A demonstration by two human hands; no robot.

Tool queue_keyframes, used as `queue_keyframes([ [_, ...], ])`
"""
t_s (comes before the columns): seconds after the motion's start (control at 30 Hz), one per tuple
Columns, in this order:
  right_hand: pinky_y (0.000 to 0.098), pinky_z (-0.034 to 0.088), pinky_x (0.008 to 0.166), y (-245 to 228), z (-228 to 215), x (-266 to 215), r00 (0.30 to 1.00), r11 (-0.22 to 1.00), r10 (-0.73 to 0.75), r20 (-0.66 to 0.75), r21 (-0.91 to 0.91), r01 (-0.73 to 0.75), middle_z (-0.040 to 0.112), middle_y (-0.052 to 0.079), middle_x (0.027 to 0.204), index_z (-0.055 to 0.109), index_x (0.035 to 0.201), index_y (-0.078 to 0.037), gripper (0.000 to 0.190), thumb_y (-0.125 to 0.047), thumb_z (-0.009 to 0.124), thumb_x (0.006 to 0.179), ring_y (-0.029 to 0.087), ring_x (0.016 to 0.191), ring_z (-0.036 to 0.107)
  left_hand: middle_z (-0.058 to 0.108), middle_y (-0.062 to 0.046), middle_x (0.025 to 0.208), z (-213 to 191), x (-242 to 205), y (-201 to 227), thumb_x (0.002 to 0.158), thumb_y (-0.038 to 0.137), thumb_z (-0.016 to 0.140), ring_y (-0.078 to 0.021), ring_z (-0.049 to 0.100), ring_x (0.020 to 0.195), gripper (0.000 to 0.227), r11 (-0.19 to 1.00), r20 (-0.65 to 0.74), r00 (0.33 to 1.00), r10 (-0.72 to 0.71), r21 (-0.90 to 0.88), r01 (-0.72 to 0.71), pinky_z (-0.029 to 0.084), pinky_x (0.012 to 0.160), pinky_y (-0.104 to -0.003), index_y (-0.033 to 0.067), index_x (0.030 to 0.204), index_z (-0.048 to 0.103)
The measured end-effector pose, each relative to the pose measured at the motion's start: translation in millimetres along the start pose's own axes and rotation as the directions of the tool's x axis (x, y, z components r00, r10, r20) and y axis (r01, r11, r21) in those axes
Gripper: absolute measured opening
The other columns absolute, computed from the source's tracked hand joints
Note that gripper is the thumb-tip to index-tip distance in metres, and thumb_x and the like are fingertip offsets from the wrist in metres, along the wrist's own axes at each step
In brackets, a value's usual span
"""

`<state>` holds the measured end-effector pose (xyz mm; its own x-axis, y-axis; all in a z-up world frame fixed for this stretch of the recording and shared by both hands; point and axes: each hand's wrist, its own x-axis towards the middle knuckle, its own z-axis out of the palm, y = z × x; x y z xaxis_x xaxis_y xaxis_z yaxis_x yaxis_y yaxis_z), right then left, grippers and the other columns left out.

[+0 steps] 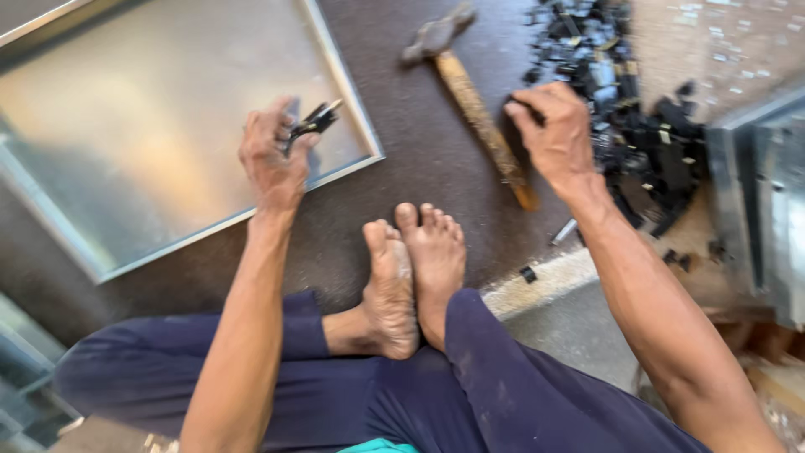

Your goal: The person sits on the floor and assembles metal frames by attaching black plastic clips to the corners. They use a hammer to secure the clips into place, repeatedly picking up frames, positioning the clips, and striking them with the hammer.

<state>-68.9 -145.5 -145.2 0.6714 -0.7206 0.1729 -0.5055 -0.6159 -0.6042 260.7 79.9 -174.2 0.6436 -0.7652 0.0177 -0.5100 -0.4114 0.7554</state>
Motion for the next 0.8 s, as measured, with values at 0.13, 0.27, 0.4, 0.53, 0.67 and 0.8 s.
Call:
queue_keyframes([
  [0.13,0.0379,0.053,0.071,4,7,3,0.993,0.992,0.119,-0.002,0.043,-0.119,0.071,0.016,0.094,0.076,0.105,0.001,0.013,-0.011,0.079,0.102,0.028,0.080,0.068,0.068,-0.005,0.095,0,-9,-1,0.088,0.005,0.084,-0.0198,0.061,0.090,0.018,0.981,-0.059,0.982,0.180,0.088,-0.174,0.052,0.076,-0.036,0.0125,0.103,0.077],
  [0.27,0.0315,0.056,0.067,-26,14,9,0.964,0.955,0.265,0.007,0.132,-0.264,0.073,0.011,0.094,0.074,0.112,-0.003,0.013,-0.016,0.072,0.109,0.022,0.079,0.070,0.067,-0.005,0.092,0,-23,-8,0.089,0.007,0.082,-0.0226,0.060,0.089,0.016,0.990,-0.063,0.994,0.093,0.112,-0.086,0.051,0.077,-0.037,0.0125,0.104,0.076],
  [0.4,0.0310,0.053,0.062,-83,30,13,0.981,0.974,0.193,0.027,0.113,-0.195,0.074,0.013,0.093,0.076,0.111,-0.004,0.012,-0.013,0.070,0.106,0.021,0.072,0.066,0.067,-0.009,0.099,-4,-57,10,0.090,0.004,0.077,-0.0277,0.061,0.098,0.018,0.997,-0.090,0.993,0.071,0.047,-0.067,0.051,0.083,-0.042,0.0082,0.107,0.071],
  [0.53,0.0327,0.055,0.074,-119,64,35,1.000,0.947,0.005,0.003,0.321,-0.006,0.072,0.014,0.101,0.075,0.113,-0.002,0.014,-0.005,0.067,0.102,0.021,0.087,0.068,0.065,-0.011,0.095,-12,-52,18,0.087,0.004,0.077,-0.0310,0.060,0.095,0.018,0.990,-0.108,0.988,0.109,0.102,-0.098,0.049,0.080,-0.043,0.0077,0.104,0.071],
  [0.67,0.0350,0.055,0.076,-112,81,65,0.993,0.964,-0.117,-0.003,0.241,0.114,0.068,0.012,0.102,0.073,0.117,-0.002,0.015,0.000,0.067,0.103,0.023,0.089,0.066,0.061,-0.015,0.095,-15,35,-9,0.094,0.002,0.077,-0.0325,0.057,0.092,0.010,0.940,-0.082,0.955,0.284,0.222,-0.261,0.045,0.079,-0.046,0.0029,0.100,0.069],
  [0.8,0.0371,0.055,0.080,-101,81,107,0.978,0.959,-0.204,0.047,0.211,0.190,0.063,0.015,0.105,0.070,0.119,0.000,0.015,0.003,0.066,0.105,0.026,0.091,0.064,0.062,-0.012,0.093,-1,104,-2,0.091,-0.001,0.078,-0.0312,0.055,0.091,0.013,0.911,0.034,0.911,0.410,0.030,-0.411,0.046,0.081,-0.045,0.0016,0.099,0.068],
])
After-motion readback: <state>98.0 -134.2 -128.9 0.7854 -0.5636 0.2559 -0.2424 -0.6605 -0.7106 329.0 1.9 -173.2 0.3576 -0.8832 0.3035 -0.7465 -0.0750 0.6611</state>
